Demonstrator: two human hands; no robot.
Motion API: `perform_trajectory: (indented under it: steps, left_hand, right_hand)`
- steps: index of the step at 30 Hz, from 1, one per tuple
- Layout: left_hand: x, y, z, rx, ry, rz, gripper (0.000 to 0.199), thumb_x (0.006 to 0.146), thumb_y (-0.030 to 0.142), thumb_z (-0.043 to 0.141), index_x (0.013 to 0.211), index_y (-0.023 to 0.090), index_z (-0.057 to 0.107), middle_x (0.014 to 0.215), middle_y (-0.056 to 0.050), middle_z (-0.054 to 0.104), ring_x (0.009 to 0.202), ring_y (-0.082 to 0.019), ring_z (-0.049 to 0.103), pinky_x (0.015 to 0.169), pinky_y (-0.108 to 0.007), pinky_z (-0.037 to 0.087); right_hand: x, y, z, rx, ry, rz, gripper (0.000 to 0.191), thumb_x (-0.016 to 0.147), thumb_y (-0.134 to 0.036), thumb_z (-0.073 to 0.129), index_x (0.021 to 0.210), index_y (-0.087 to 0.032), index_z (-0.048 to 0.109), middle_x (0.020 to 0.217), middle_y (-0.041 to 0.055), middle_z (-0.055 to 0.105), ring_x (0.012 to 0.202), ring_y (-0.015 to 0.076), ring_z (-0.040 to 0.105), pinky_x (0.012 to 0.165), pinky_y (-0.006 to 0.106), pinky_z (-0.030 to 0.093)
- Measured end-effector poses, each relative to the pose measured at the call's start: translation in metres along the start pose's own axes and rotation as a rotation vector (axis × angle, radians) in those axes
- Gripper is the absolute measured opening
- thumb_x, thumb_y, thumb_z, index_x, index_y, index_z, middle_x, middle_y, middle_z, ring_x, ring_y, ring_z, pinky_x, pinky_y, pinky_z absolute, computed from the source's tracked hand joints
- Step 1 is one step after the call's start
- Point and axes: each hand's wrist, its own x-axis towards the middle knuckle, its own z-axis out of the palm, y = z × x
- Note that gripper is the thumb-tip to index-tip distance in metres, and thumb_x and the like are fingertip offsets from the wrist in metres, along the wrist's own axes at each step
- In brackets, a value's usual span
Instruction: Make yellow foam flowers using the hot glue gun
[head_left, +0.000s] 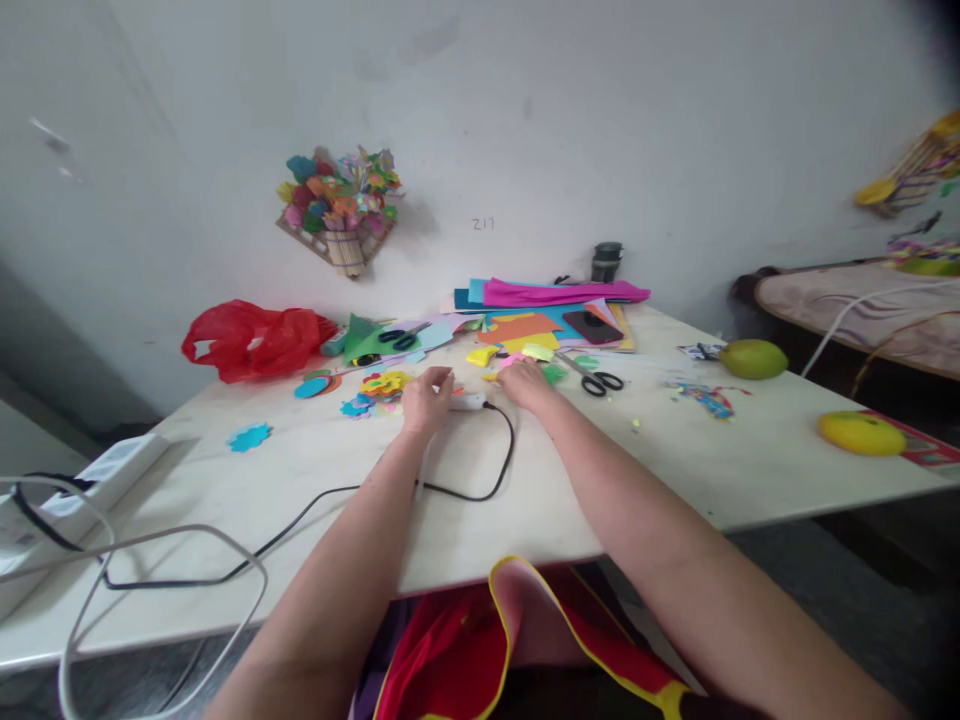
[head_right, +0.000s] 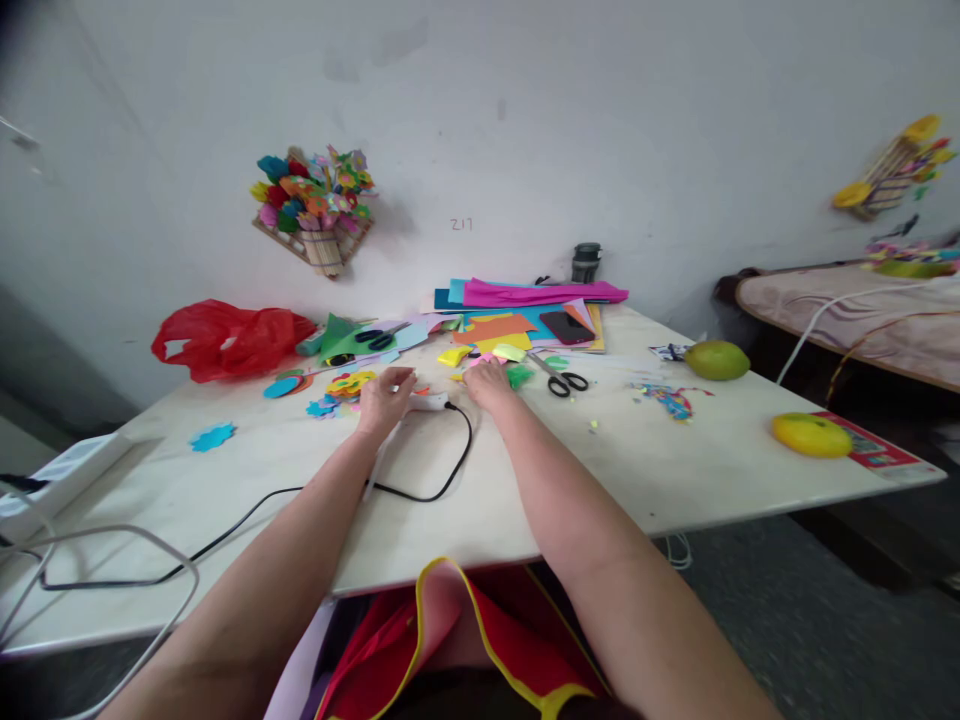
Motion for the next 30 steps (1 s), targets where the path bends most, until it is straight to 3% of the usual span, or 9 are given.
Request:
perform_trajectory:
  steps: [5, 17, 23, 27, 30]
  left_hand:
    - [0.0, -0.001, 0.001, 0.002, 0.002, 0.007, 0.023, 0.076, 0.031, 0.053, 0.091, 0.019, 0.066, 0.078, -0.005, 0.069, 0.076, -0.018, 0.064, 0.072, -0.028, 0.045]
    - [-0.002, 0.004, -0.001, 0.101, 0.009, 0.019, 0.022, 0.075, 0.034, 0.055, 0.087, 0.023, 0.068, 0.089, -0.005, 0.066, 0.076, -0.018, 0.059, 0.072, -0.03, 0.045]
    - [-0.002, 0.002, -0.001, 0.107, 0.063, 0.042, 0.022, 0.074, 0.036, 0.056, 0.086, 0.024, 0.07, 0.105, -0.008, 0.059, 0.091, -0.02, 0.057, 0.074, -0.029, 0.045]
    - [-0.001, 0.005, -0.001, 0.087, 0.035, 0.031, 0.022, 0.075, 0.036, 0.055, 0.084, 0.022, 0.07, 0.093, -0.007, 0.065, 0.082, -0.019, 0.061, 0.074, -0.03, 0.045]
    - [-0.001, 0.007, 0.002, -0.089, -0.072, -0.007, 0.023, 0.076, 0.035, 0.054, 0.084, 0.019, 0.068, 0.076, -0.005, 0.068, 0.07, -0.017, 0.063, 0.07, -0.029, 0.048]
  right_hand:
    - [0.001, 0.0, 0.0, -0.009, 0.024, 0.015, 0.03, 0.079, -0.009, 0.043, 0.094, -0.012, 0.068, 0.092, 0.0161, 0.067, 0.096, 0.0241, 0.057, 0.086, 0.033, 0.032]
    - [0.0, 0.005, -0.004, 0.148, 0.108, 0.135, 0.026, 0.082, -0.027, 0.045, 0.089, -0.024, 0.07, 0.093, 0.0068, 0.068, 0.089, 0.0201, 0.059, 0.075, 0.027, 0.037]
    - [-0.001, 0.023, -0.005, 0.301, 0.276, 0.309, 0.032, 0.085, -0.03, 0.038, 0.095, -0.023, 0.068, 0.096, 0.0057, 0.068, 0.088, 0.0186, 0.059, 0.07, 0.025, 0.038]
    - [0.001, 0.032, -0.003, 0.456, 0.415, 0.322, 0.031, 0.084, -0.026, 0.039, 0.097, -0.018, 0.067, 0.094, 0.0054, 0.068, 0.087, 0.016, 0.059, 0.072, 0.022, 0.038]
    - [0.003, 0.027, -0.003, 0.599, 0.428, 0.288, 0.03, 0.083, -0.026, 0.041, 0.094, -0.015, 0.067, 0.084, 0.0049, 0.069, 0.081, 0.0148, 0.061, 0.071, 0.021, 0.04]
